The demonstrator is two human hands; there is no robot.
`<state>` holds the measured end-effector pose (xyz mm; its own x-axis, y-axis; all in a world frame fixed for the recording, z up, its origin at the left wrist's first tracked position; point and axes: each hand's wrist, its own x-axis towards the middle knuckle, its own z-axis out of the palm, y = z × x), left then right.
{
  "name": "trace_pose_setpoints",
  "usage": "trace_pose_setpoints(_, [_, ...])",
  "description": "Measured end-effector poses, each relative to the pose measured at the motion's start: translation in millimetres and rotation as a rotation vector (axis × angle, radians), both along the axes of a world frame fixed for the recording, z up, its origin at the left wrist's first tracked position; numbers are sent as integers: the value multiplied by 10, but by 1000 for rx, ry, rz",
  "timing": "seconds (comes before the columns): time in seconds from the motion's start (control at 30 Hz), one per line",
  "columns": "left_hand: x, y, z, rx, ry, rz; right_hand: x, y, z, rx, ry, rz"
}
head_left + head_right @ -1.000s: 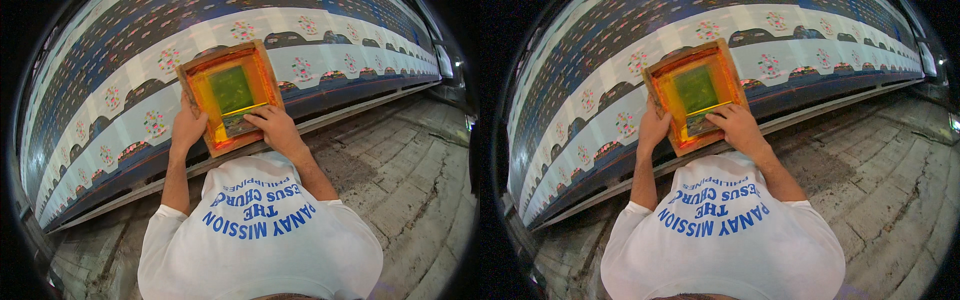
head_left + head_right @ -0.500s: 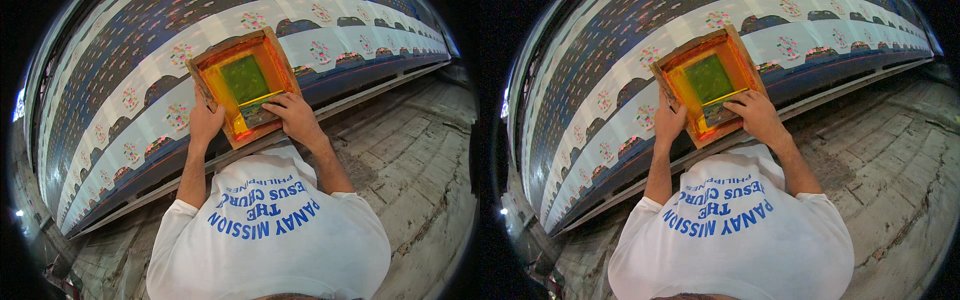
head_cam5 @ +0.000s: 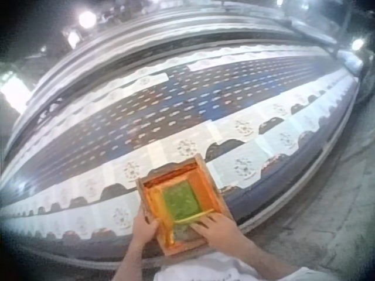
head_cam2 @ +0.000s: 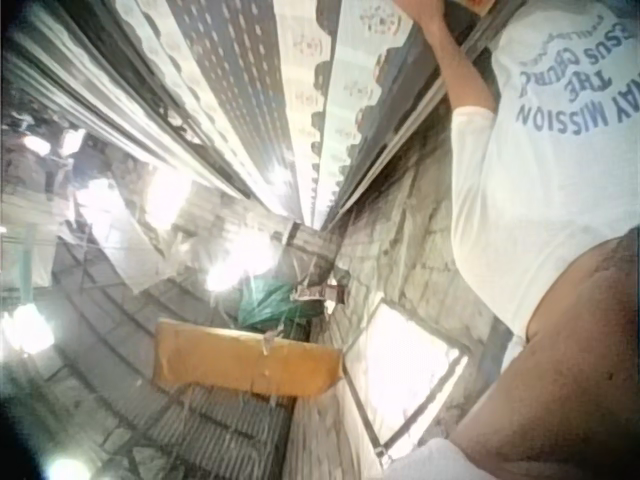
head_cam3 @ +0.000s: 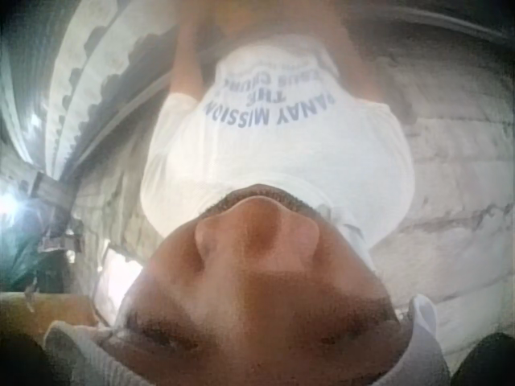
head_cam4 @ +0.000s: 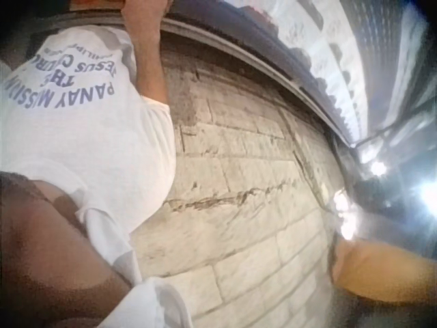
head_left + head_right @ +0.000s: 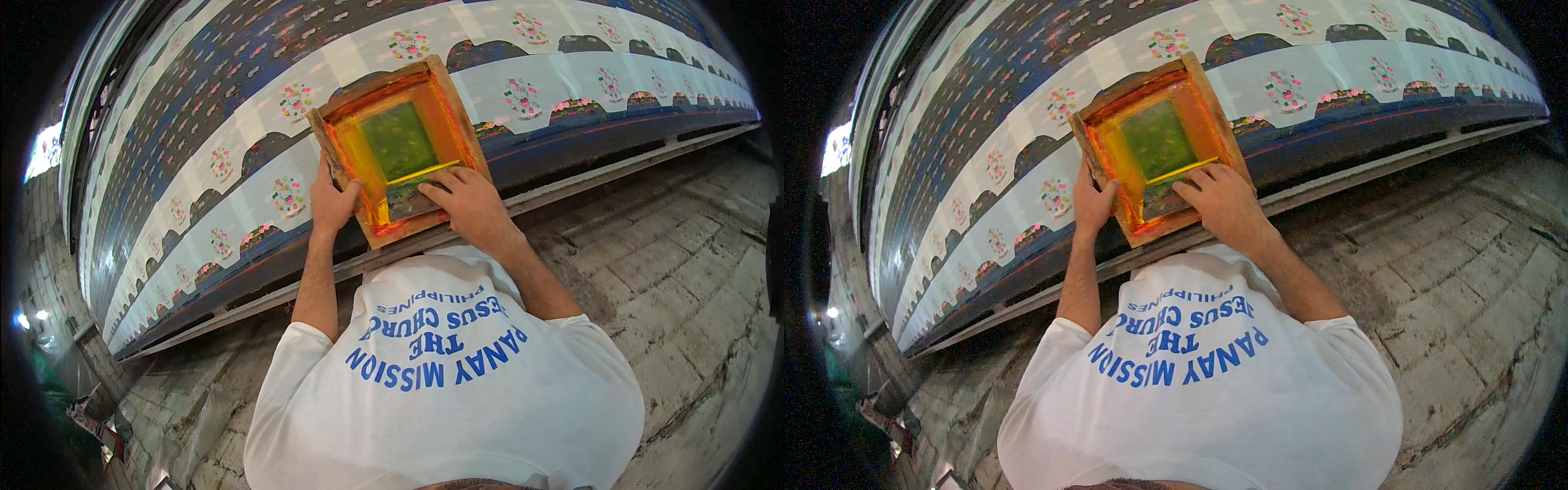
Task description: The person uses a squeegee to spread green ink across a screen-printing frame held against a large curved surface. The person repeatedly pulls the squeegee across the screen to transfer ink onto the surface below.
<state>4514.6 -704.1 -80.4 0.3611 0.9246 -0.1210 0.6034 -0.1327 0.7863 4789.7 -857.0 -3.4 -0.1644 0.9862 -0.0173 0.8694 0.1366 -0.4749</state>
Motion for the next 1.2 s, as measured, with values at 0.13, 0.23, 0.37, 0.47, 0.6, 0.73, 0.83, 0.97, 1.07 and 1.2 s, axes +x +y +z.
trace_pose_setpoints(0.13, [44,-11,31,-65,-32,17,116,119,209,-170,73,33])
trace_pose_setpoints(0.23, [86,-19,149,-111,-12,26,222,457,110,-91,56,56])
trace_pose_setpoints(0.37, [39,10,43,-37,-15,-7,286,1253,-16,52,37,30])
trace_pose_setpoints(0.47, [55,43,58,-47,34,-21,302,1522,-90,69,-64,16])
trace_pose_setpoints(0.6, [64,12,189,-160,68,7,207,1292,-2,-65,-34,35])
trace_pose_setpoints(0.73, [17,-25,96,-86,36,-4,39,578,94,-133,-12,64])
trace_pose_setpoints(0.83, [-12,-23,30,-68,69,-2,-27,340,174,-144,25,81])
trace_pose_setpoints(0.97, [-17,-22,39,-78,76,-5,202,781,218,-385,145,166])
trace_pose_setpoints(1.07, [-10,8,69,-72,54,-13,269,1323,273,-337,133,49])
trace_pose_setpoints(1.2, [10,37,53,-67,86,-36,254,1681,109,-56,-22,10])
